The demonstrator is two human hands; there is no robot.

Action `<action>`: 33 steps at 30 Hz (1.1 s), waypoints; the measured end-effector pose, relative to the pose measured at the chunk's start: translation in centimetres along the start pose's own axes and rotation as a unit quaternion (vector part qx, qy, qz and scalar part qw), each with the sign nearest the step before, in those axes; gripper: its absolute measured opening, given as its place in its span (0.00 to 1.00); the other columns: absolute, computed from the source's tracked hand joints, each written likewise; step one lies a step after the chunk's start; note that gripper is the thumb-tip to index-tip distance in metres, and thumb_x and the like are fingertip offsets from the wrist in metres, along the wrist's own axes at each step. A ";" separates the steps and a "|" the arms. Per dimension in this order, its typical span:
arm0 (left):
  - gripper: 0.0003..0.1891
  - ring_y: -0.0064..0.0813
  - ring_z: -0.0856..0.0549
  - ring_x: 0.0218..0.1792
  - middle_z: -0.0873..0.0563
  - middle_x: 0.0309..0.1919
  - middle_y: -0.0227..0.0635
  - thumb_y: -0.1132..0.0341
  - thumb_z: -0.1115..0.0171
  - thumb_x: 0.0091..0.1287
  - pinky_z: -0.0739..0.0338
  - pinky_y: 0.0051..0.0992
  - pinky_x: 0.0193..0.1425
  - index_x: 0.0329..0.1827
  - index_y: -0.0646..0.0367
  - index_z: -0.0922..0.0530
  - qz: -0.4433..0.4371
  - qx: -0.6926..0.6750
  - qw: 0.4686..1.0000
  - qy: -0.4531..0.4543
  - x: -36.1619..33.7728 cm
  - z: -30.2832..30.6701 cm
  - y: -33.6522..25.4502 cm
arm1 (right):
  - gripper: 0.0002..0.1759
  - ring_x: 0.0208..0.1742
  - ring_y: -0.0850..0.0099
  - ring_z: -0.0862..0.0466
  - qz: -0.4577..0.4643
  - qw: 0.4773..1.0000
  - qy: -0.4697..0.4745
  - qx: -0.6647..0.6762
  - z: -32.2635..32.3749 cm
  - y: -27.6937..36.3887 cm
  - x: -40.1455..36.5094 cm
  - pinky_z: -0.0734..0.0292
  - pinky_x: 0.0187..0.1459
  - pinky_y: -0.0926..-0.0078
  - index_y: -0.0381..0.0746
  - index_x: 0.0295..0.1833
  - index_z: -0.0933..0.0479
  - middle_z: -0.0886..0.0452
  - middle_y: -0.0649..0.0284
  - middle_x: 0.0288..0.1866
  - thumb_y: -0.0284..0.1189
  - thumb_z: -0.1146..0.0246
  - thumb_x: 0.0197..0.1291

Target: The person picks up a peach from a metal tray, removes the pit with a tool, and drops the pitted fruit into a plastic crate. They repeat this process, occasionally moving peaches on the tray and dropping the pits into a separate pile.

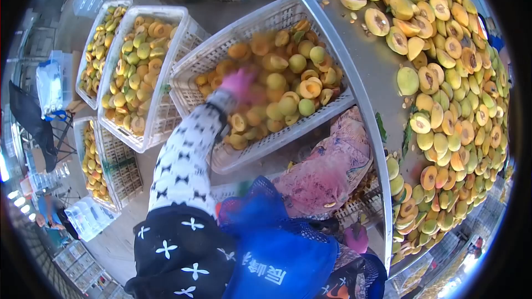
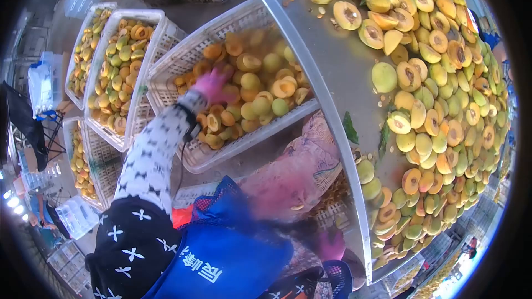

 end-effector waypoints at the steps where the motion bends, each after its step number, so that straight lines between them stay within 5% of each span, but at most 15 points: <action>1: 0.44 0.56 0.26 0.66 0.36 0.72 0.59 0.39 0.30 0.56 0.28 0.47 0.69 0.73 0.51 0.31 0.010 0.019 1.000 0.017 -3.1 -0.5 0.0 | 0.26 0.46 0.51 0.14 0.041 0.999 -0.020 -0.009 -0.6 0.1 0.5 0.21 0.50 0.57 0.37 0.56 0.23 0.15 0.47 0.44 0.44 0.32 0.59; 3: 0.42 0.57 0.21 0.57 0.26 0.63 0.59 0.37 0.33 0.58 0.26 0.48 0.64 0.70 0.55 0.29 -0.018 0.075 0.996 0.033 -5.5 -3.3 2.3 | 0.28 0.43 0.57 0.13 0.089 0.990 -0.102 -0.026 -0.7 0.2 -0.2 0.20 0.48 0.60 0.35 0.56 0.24 0.14 0.51 0.40 0.44 0.31 0.59; 5: 0.36 0.54 0.22 0.62 0.20 0.58 0.57 0.34 0.38 0.60 0.27 0.46 0.67 0.60 0.56 0.19 -0.025 0.142 0.977 0.160 -6.2 -5.5 4.5 | 0.29 0.50 0.49 0.15 0.013 0.997 -0.070 -0.016 0.5 1.9 -2.1 0.20 0.51 0.54 0.38 0.59 0.24 0.16 0.45 0.47 0.46 0.33 0.59; 6: 0.39 0.53 0.26 0.65 0.22 0.62 0.51 0.34 0.36 0.57 0.32 0.43 0.73 0.65 0.53 0.21 0.009 0.062 0.968 0.244 -7.1 -3.6 3.3 | 0.30 0.53 0.45 0.17 -0.011 0.999 -0.042 -0.005 1.7 3.8 -2.1 0.21 0.53 0.51 0.40 0.61 0.25 0.17 0.41 0.50 0.47 0.33 0.59; 8: 0.31 0.47 0.19 0.61 0.18 0.58 0.50 0.42 0.35 0.62 0.25 0.42 0.66 0.59 0.57 0.18 0.003 0.099 0.994 0.041 -6.7 1.1 1.4 | 0.28 0.51 0.45 0.17 -0.028 0.998 -0.055 0.032 4.1 5.4 -3.0 0.20 0.51 0.51 0.40 0.61 0.25 0.17 0.43 0.49 0.46 0.34 0.60; 11: 0.21 0.43 0.15 0.55 0.15 0.54 0.47 0.56 0.33 0.66 0.21 0.37 0.60 0.57 0.59 0.17 -0.093 -0.316 0.935 -0.133 -8.7 10.3 -9.0 | 0.24 0.46 0.46 0.17 0.104 0.988 -0.115 0.003 6.9 6.9 -4.9 0.21 0.46 0.51 0.39 0.60 0.24 0.18 0.45 0.43 0.40 0.35 0.61; 13: 0.18 0.39 0.15 0.53 0.14 0.53 0.43 0.66 0.32 0.65 0.20 0.32 0.57 0.57 0.60 0.18 -0.283 -0.262 0.892 -0.235 -12.8 17.3 -21.1 | 0.22 0.46 0.48 0.17 0.077 0.990 -0.112 0.029 7.8 4.9 -4.5 0.22 0.45 0.53 0.38 0.57 0.23 0.18 0.46 0.39 0.36 0.34 0.60; 17: 0.28 0.45 0.19 0.62 0.18 0.61 0.45 0.55 0.32 0.64 0.24 0.37 0.65 0.65 0.57 0.22 -0.410 -0.207 0.850 -0.257 -10.2 20.2 -35.6 | 0.22 0.41 0.53 0.14 0.132 0.974 -0.154 0.097 10.1 4.7 -7.2 0.22 0.43 0.58 0.34 0.55 0.22 0.16 0.46 0.37 0.35 0.33 0.58; 19: 0.38 0.49 0.26 0.68 0.27 0.70 0.48 0.48 0.30 0.59 0.31 0.41 0.72 0.72 0.53 0.29 -0.380 -0.029 0.875 -0.300 -4.2 18.5 -39.3 | 0.22 0.41 0.54 0.14 0.131 0.967 -0.148 0.161 10.7 5.0 -9.2 0.21 0.43 0.59 0.34 0.55 0.22 0.16 0.46 0.38 0.35 0.32 0.58; 24: 0.45 0.50 0.29 0.71 0.32 0.72 0.50 0.47 0.28 0.53 0.35 0.41 0.76 0.74 0.54 0.33 -0.296 0.032 0.945 -0.132 3.4 13.8 -41.7 | 0.22 0.45 0.49 0.16 0.141 0.956 -0.165 0.196 10.5 2.4 -12.8 0.22 0.46 0.57 0.35 0.54 0.22 0.17 0.47 0.43 0.36 0.32 0.58; 26: 0.45 0.48 0.26 0.68 0.29 0.70 0.50 0.49 0.27 0.53 0.31 0.40 0.72 0.73 0.57 0.32 -0.293 0.018 0.950 -0.107 0.6 13.2 -42.2 | 0.22 0.47 0.49 0.16 0.185 0.953 -0.184 0.156 9.4 0.9 -13.3 0.22 0.47 0.58 0.34 0.55 0.23 0.17 0.46 0.44 0.35 0.33 0.59; 29: 0.42 0.43 0.22 0.64 0.25 0.66 0.50 0.52 0.26 0.54 0.25 0.39 0.67 0.73 0.58 0.31 -0.314 -0.081 0.941 -0.097 -5.3 13.1 -42.6 | 0.21 0.47 0.49 0.16 0.158 0.925 -0.170 0.299 10.4 0.4 -13.6 0.21 0.47 0.58 0.35 0.55 0.23 0.16 0.47 0.44 0.34 0.32 0.59; 30: 0.36 0.38 0.16 0.53 0.21 0.59 0.45 0.60 0.28 0.59 0.18 0.38 0.58 0.71 0.59 0.29 -0.265 -0.340 0.899 0.073 -7.2 11.9 -42.4 | 0.21 0.45 0.49 0.16 0.181 0.902 -0.217 0.326 11.9 0.8 -14.2 0.20 0.46 0.59 0.34 0.55 0.23 0.16 0.48 0.44 0.33 0.33 0.58; 31: 0.34 0.41 0.17 0.55 0.20 0.59 0.46 0.60 0.31 0.61 0.20 0.40 0.60 0.71 0.58 0.29 -0.290 -0.460 0.824 0.157 -9.7 11.6 -43.3 | 0.22 0.43 0.49 0.16 0.191 0.893 -0.226 0.339 12.8 1.6 -14.4 0.20 0.44 0.58 0.35 0.56 0.23 0.16 0.47 0.42 0.32 0.32 0.58; 33: 0.29 0.45 0.19 0.60 0.20 0.59 0.47 0.59 0.35 0.65 0.23 0.46 0.65 0.70 0.57 0.28 -0.317 -0.671 0.597 0.304 -14.9 11.1 -45.1 | 0.25 0.39 0.49 0.16 0.255 0.837 -0.422 0.236 13.1 1.6 -14.8 0.20 0.41 0.57 0.35 0.60 0.25 0.16 0.49 0.38 0.32 0.31 0.58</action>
Point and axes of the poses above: each hand's wrist, its own x-axis towards the middle knuckle, its own z-axis out of the back of the hand, y = z × x, the point moved 8 cm from there along x, towards the middle knuckle
